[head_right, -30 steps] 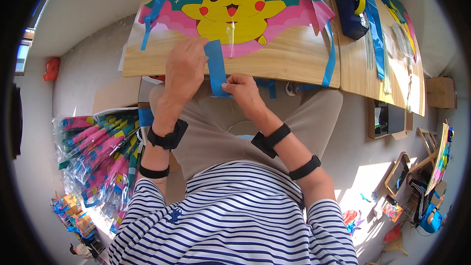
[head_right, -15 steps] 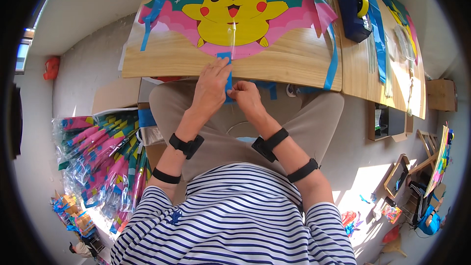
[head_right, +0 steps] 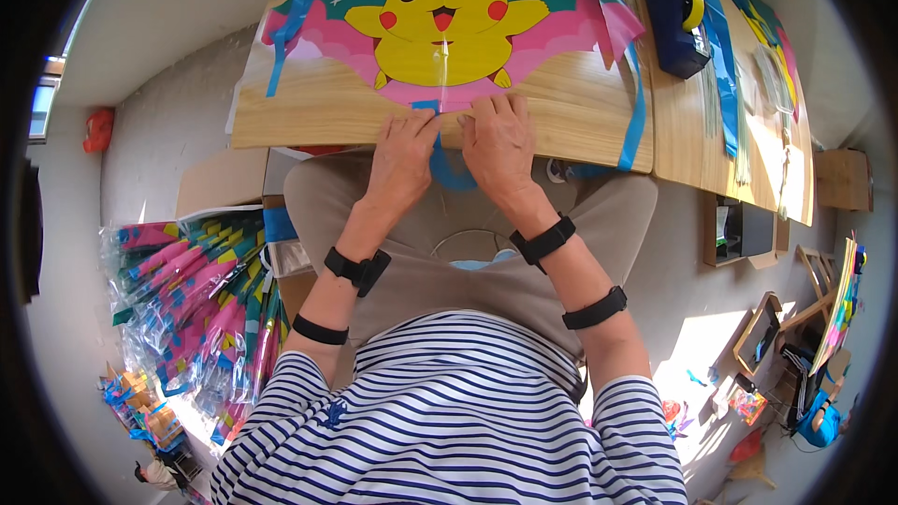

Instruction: Assembling a Pikachu-themed kite using tape and plastic strips on a wooden table.

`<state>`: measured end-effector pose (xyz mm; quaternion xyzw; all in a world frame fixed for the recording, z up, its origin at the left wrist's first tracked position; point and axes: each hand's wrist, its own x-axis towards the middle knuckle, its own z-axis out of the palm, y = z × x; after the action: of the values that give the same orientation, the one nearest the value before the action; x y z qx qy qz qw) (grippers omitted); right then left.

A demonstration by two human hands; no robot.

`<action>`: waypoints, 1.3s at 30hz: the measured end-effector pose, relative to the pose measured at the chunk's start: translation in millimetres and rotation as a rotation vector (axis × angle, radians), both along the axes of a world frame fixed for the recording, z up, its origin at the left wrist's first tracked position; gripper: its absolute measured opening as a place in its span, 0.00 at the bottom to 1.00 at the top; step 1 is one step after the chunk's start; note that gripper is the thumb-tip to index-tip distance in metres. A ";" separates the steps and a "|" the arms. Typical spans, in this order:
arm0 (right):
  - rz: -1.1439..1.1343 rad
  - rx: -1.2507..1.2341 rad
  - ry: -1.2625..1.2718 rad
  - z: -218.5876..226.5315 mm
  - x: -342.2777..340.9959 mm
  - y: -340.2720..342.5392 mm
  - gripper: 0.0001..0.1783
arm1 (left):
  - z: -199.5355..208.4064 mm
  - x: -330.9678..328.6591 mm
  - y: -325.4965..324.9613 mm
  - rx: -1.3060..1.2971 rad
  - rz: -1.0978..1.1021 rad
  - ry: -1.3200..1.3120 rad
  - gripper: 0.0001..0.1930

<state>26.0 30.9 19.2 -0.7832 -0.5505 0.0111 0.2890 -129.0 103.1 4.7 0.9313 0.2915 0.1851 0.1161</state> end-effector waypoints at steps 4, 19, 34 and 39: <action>0.064 -0.091 -0.277 -19.3 26.5 13.3 0.30 | 2.7 0.0 0.6 0.021 -0.005 0.043 0.22; 0.077 -0.164 -0.313 -35.3 42.0 -2.1 0.40 | 9.9 -5.1 4.7 -0.027 -0.034 0.085 0.22; 0.074 -0.153 -0.292 -39.5 41.1 -2.4 0.39 | 11.8 -11.3 7.3 -0.025 -0.055 0.053 0.20; 0.076 -0.154 -0.292 -40.0 40.9 -2.7 0.39 | 10.2 -7.1 8.4 -0.023 -0.071 0.062 0.23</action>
<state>66.8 28.2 -20.8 -0.7749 -0.6134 -0.0494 0.1444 -136.2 111.6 14.9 0.9450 0.2638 0.1484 0.1241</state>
